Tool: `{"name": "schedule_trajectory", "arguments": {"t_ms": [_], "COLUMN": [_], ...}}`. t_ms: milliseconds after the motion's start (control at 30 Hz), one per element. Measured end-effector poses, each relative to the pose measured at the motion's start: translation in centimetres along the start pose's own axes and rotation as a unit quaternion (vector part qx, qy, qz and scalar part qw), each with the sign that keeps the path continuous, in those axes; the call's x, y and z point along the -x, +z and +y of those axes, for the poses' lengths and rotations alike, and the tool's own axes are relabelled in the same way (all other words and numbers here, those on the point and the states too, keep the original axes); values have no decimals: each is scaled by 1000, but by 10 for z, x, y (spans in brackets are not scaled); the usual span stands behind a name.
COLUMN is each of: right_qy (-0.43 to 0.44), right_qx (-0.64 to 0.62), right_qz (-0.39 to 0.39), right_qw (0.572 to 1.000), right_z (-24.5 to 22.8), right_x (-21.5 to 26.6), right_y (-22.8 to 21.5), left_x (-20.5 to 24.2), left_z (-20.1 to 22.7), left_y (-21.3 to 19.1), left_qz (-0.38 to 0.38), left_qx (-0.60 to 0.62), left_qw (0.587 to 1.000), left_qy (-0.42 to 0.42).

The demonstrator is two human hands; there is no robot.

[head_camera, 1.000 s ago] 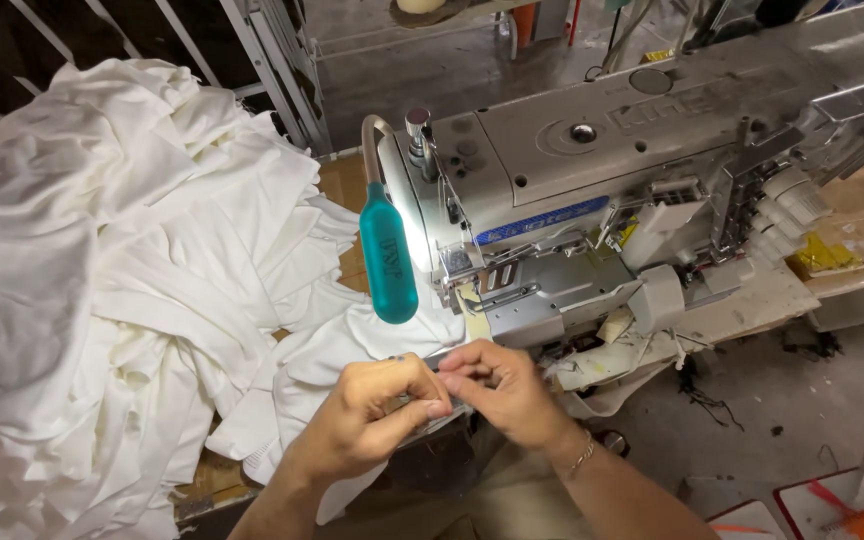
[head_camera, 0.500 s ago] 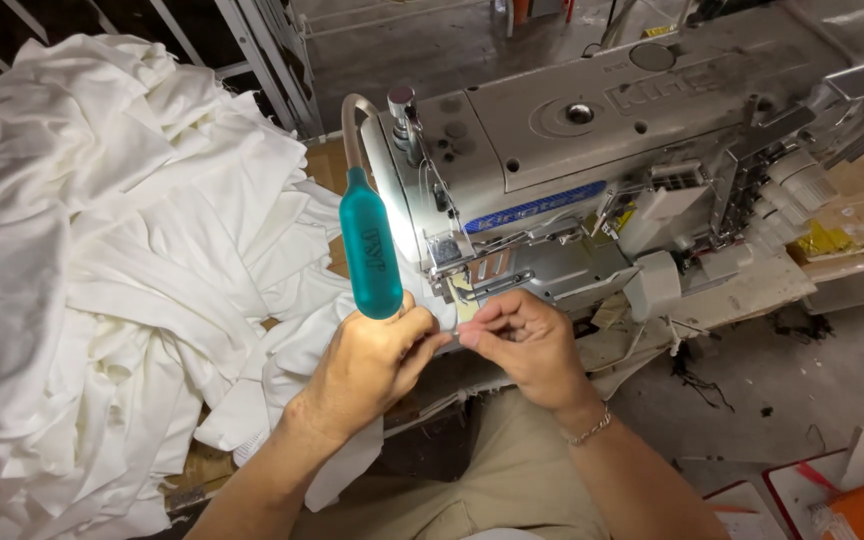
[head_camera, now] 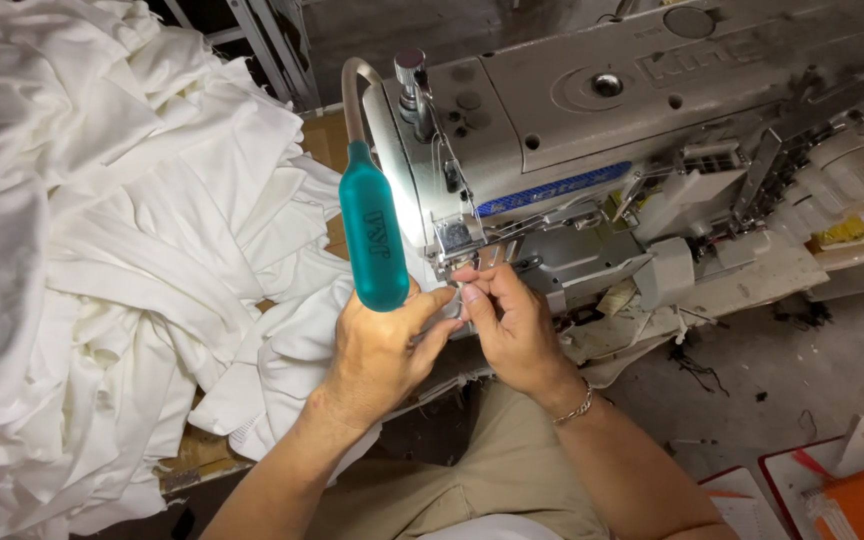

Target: The recorder is threading and preparing an industrial sewing machine for use.

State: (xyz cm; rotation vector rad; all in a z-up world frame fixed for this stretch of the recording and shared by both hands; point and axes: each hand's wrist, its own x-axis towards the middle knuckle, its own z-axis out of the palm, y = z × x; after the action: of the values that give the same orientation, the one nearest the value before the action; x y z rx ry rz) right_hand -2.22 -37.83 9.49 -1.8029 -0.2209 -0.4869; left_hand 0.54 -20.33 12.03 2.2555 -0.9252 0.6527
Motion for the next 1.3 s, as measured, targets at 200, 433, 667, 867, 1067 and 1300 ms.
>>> {"name": "schedule_trajectory", "arguments": {"t_ms": [200, 433, 667, 867, 1067, 1300], "right_qy": [22, 44, -23, -10, -29, -45], "right_qx": [-41, 35, 163, 142, 140, 128], "right_qz": [-1, -26, 14, 22, 15, 20], "right_qw": [999, 998, 986, 990, 990, 991], "right_z": [12, 5, -3, 1, -2, -2], "right_x": [-2, -18, -47, -53, -54, -52], "right_y": [-1, -11, -12, -7, -8, -11], "left_x": [0, -5, -14, -23, -27, -31], "left_z": [5, -1, -2, 0, 1, 7], "left_y": [6, 14, 28, 24, 25, 21], "left_qz": [18, 57, 137, 133, 121, 96], "left_qx": [101, 145, -2, -40, -63, -62], "left_qw": [993, 983, 990, 990, 991, 993], "left_qy": [-49, -97, -20, -10, -6, -17]}}
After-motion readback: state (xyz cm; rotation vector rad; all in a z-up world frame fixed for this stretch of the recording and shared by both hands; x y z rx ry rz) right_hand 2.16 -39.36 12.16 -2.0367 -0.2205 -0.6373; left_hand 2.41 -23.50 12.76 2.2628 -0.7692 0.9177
